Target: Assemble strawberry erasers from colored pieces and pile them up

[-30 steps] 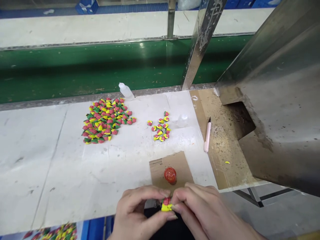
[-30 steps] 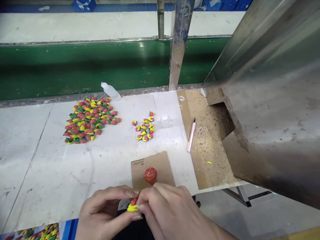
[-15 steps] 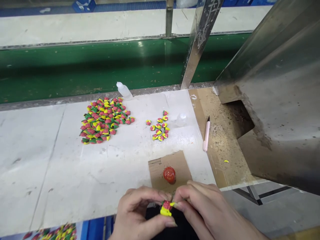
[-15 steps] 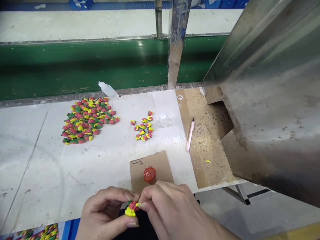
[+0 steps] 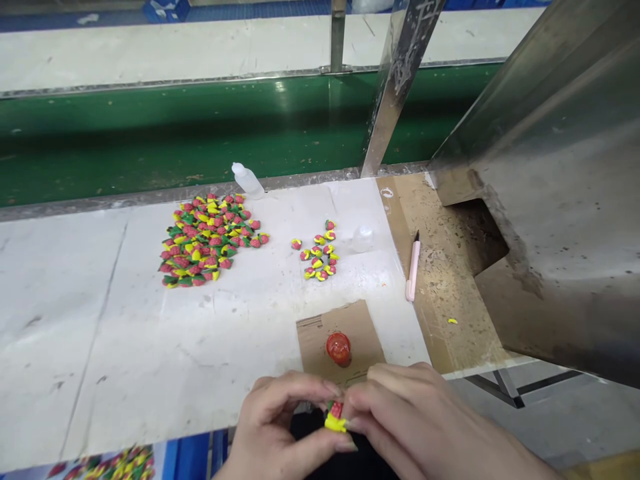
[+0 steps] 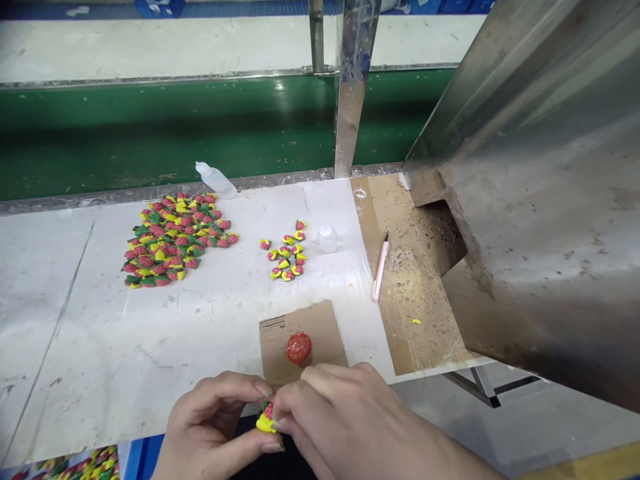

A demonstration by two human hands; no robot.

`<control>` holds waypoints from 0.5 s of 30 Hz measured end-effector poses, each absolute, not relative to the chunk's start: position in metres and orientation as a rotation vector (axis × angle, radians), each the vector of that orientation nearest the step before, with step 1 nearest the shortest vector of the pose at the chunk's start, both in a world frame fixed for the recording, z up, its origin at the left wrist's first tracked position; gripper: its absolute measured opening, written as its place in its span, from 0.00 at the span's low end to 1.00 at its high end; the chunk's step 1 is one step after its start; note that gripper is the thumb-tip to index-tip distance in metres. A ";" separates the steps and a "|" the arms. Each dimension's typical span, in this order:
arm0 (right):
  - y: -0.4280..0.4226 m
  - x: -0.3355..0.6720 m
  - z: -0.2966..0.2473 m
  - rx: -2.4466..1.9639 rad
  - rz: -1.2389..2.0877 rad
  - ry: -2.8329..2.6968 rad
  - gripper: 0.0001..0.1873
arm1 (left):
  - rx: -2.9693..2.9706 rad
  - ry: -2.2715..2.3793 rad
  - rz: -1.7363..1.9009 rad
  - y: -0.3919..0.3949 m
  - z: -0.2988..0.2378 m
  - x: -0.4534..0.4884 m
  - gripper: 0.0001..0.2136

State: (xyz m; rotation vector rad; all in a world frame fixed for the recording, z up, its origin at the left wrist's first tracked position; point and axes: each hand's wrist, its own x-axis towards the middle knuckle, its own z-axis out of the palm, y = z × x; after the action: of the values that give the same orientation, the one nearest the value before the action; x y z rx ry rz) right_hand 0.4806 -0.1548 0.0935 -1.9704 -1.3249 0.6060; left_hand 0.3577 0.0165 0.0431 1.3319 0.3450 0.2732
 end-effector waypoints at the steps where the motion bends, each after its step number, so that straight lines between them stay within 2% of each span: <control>1: -0.154 0.482 0.094 -1.959 0.610 -1.343 0.18 | 1.358 0.337 0.281 0.017 0.044 0.358 0.21; 5: -0.153 0.486 0.092 -1.943 0.520 -1.415 0.22 | 1.423 0.334 0.268 0.021 0.048 0.359 0.21; 8: -0.154 0.487 0.089 -1.957 0.429 -1.468 0.26 | 1.364 0.318 0.222 0.020 0.052 0.361 0.24; 15: -0.159 0.487 0.087 -1.973 0.266 -1.589 0.27 | 1.192 0.320 0.103 0.017 0.053 0.363 0.29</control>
State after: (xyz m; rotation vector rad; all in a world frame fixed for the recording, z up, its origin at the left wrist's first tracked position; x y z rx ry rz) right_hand 0.4866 -0.1594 0.0867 -1.9733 -1.5886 0.2663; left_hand 0.3627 0.0168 0.0531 1.1923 0.3202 0.1031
